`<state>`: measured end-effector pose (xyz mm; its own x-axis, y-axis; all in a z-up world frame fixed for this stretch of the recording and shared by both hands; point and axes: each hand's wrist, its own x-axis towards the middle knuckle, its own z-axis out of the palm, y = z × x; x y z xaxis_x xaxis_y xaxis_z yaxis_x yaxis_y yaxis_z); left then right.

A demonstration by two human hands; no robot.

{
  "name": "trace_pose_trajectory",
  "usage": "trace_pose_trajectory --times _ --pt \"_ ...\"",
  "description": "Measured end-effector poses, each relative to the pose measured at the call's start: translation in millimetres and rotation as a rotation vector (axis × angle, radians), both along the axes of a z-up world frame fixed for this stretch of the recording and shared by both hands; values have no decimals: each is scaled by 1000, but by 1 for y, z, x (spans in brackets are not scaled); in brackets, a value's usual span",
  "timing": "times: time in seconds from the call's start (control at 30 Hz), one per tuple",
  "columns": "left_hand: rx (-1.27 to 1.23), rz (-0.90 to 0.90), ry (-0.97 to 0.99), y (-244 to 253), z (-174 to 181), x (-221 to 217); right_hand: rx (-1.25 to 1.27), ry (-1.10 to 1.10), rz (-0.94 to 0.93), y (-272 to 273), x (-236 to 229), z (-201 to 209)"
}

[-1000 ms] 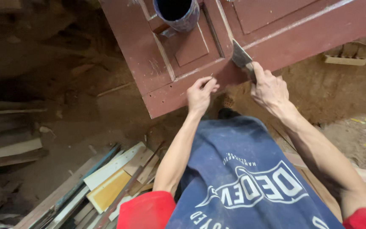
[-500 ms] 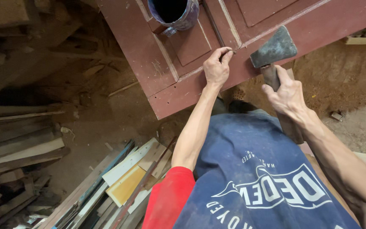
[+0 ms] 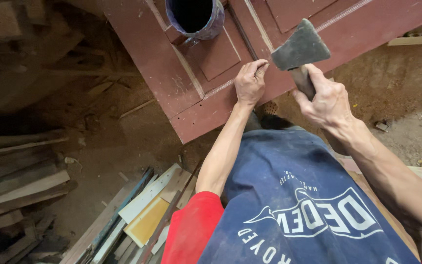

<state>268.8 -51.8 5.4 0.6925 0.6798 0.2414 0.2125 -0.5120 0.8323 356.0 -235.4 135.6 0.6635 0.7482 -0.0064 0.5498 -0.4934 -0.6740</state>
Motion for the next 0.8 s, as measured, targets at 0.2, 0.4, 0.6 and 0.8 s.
trace_pose_trajectory --times 0.2,0.4,0.6,0.8 --pt "115 -19 3 2 -4 -2 -48 -131 34 19 -10 10" --pt "185 -52 -11 6 2 -3 -314 -65 15 30 -22 25" --pt "180 -80 -21 5 -3 -5 -402 -113 -17 40 -30 13" --pt "124 -82 -2 8 -6 -7 -282 -110 -144 35 -37 1"
